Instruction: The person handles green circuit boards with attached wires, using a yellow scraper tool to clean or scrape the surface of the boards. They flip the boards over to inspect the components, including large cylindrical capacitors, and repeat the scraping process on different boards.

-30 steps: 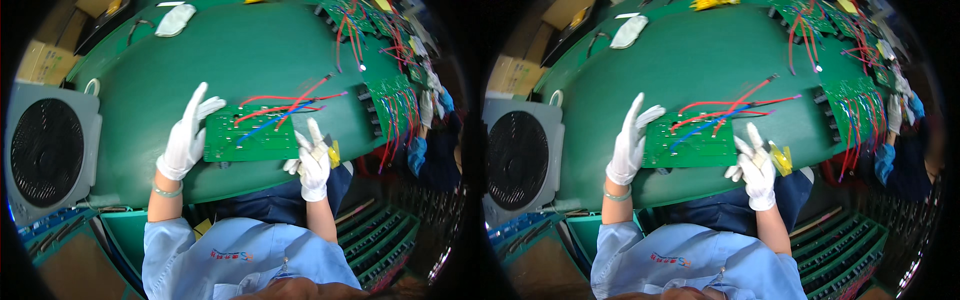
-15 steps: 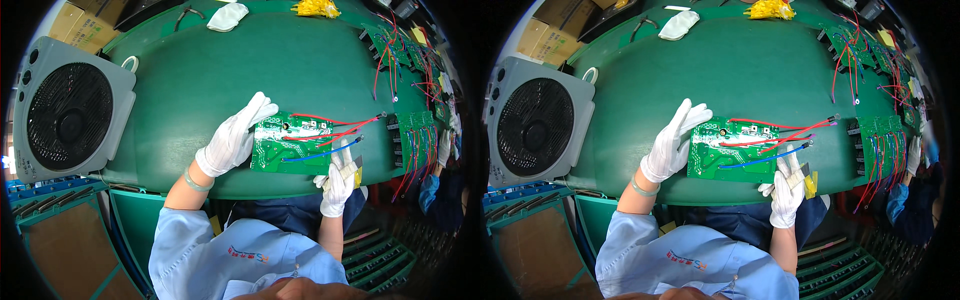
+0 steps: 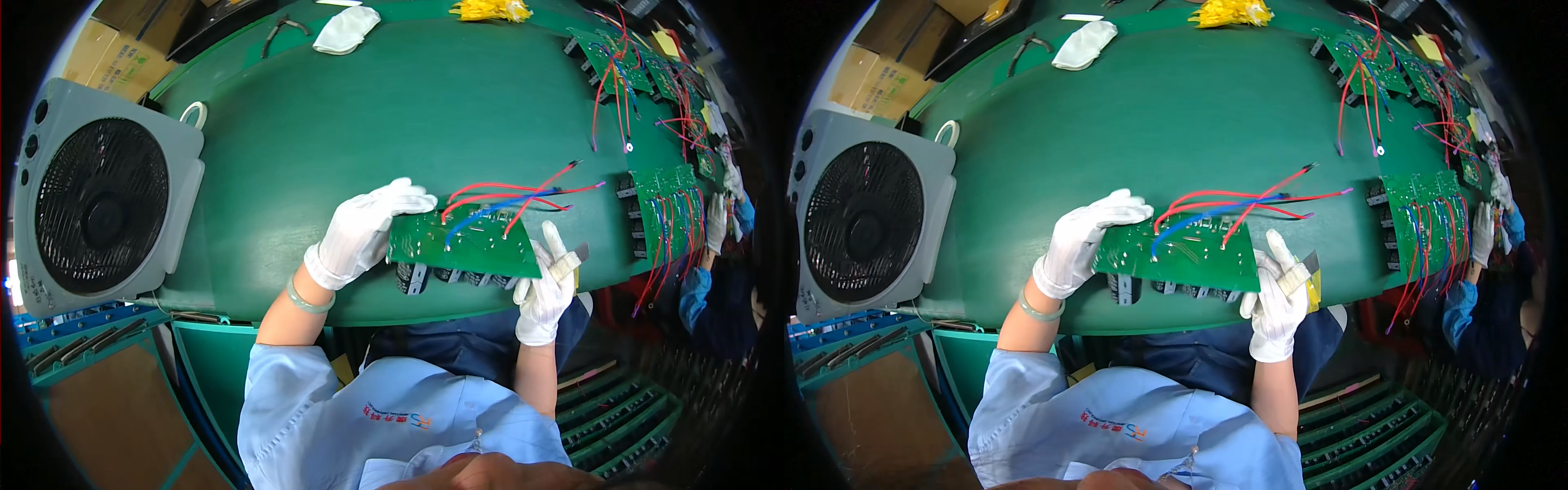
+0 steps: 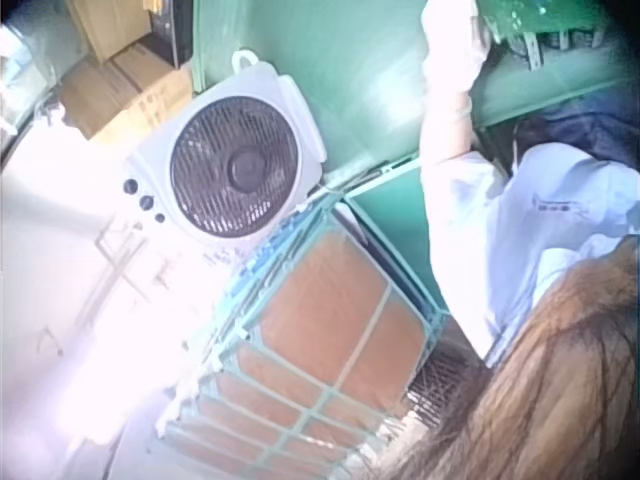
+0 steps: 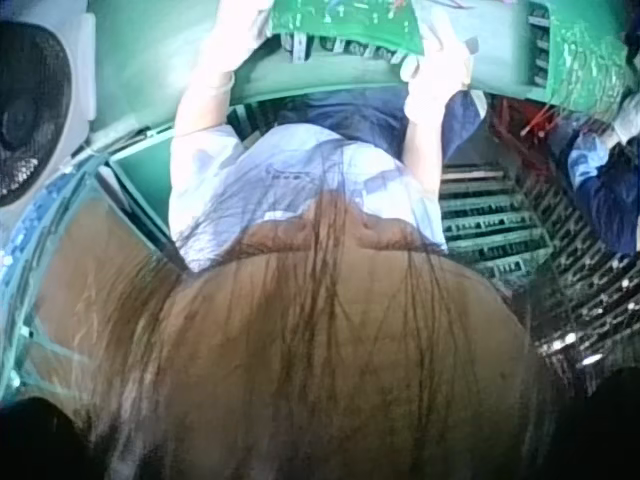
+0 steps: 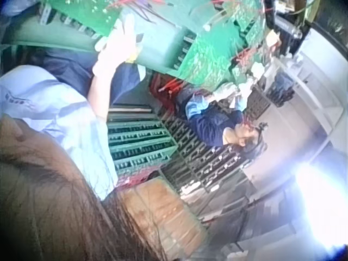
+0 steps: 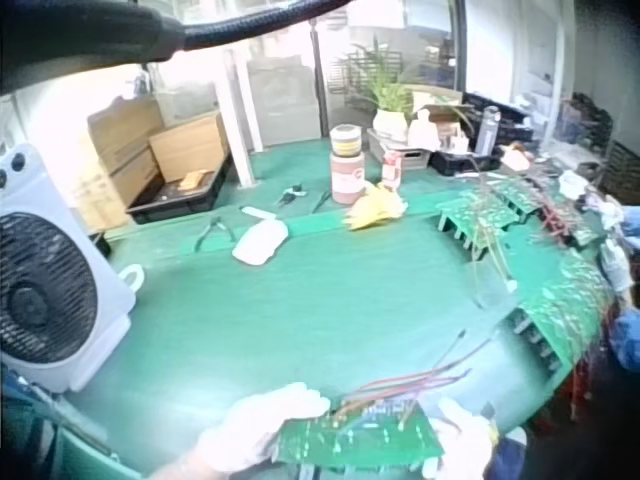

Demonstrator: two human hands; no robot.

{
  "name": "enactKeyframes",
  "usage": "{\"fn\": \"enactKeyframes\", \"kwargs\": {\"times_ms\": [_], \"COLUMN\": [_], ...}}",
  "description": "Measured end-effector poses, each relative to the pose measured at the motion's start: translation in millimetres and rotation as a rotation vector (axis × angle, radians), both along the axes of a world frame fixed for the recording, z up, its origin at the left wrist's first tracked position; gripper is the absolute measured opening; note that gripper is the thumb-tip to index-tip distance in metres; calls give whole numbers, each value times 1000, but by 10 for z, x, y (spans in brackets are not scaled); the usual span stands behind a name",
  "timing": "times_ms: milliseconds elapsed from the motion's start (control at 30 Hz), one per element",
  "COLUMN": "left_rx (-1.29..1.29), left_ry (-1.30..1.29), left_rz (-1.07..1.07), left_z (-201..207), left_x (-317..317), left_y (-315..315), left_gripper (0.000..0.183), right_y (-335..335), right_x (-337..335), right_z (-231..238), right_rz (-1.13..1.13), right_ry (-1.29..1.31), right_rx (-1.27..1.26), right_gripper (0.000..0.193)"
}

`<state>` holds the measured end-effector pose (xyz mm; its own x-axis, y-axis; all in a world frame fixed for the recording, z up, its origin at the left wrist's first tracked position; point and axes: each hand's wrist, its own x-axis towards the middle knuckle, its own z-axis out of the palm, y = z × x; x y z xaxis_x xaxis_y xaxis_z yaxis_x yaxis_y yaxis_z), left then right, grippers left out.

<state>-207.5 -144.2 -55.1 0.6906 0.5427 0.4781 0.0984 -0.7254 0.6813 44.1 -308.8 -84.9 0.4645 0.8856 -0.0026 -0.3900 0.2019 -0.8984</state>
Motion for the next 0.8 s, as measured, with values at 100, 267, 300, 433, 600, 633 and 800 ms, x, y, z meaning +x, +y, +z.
{"fn": "enactKeyframes", "kwargs": {"times_ms": [100,267,300,433,600,633,800], "left_rx": [-162,-448,-712,-1316,-1426,-1395,-1386], "left_ry": [-58,46,-105,-457,-450,-431,-505], "left_rz": [95,155,105,-11,57,55,-8], "left_z": [-165,-447,-496,-552,-313,-284,-519], "left_x": [-1,-13,1,5,126,136,62], "left_y": [-115,-109,-109,-97,-110,-114,-44], "left_gripper": [31,14,15,28,22,23,30], "right_y": [89,70,87,101,106,103,100], "right_x": [-98,-8,-34,-88,-76,-69,-43], "right_z": [64,-2,41,89,57,48,-28], "right_rz": [-128,135,125,79,76,83,97], "right_ry": [-11,-81,-72,-56,-81,-89,-150], "right_rx": [-39,-102,-143,-166,-171,-159,-92], "right_gripper": [51,59,59,58,57,57,57]}}
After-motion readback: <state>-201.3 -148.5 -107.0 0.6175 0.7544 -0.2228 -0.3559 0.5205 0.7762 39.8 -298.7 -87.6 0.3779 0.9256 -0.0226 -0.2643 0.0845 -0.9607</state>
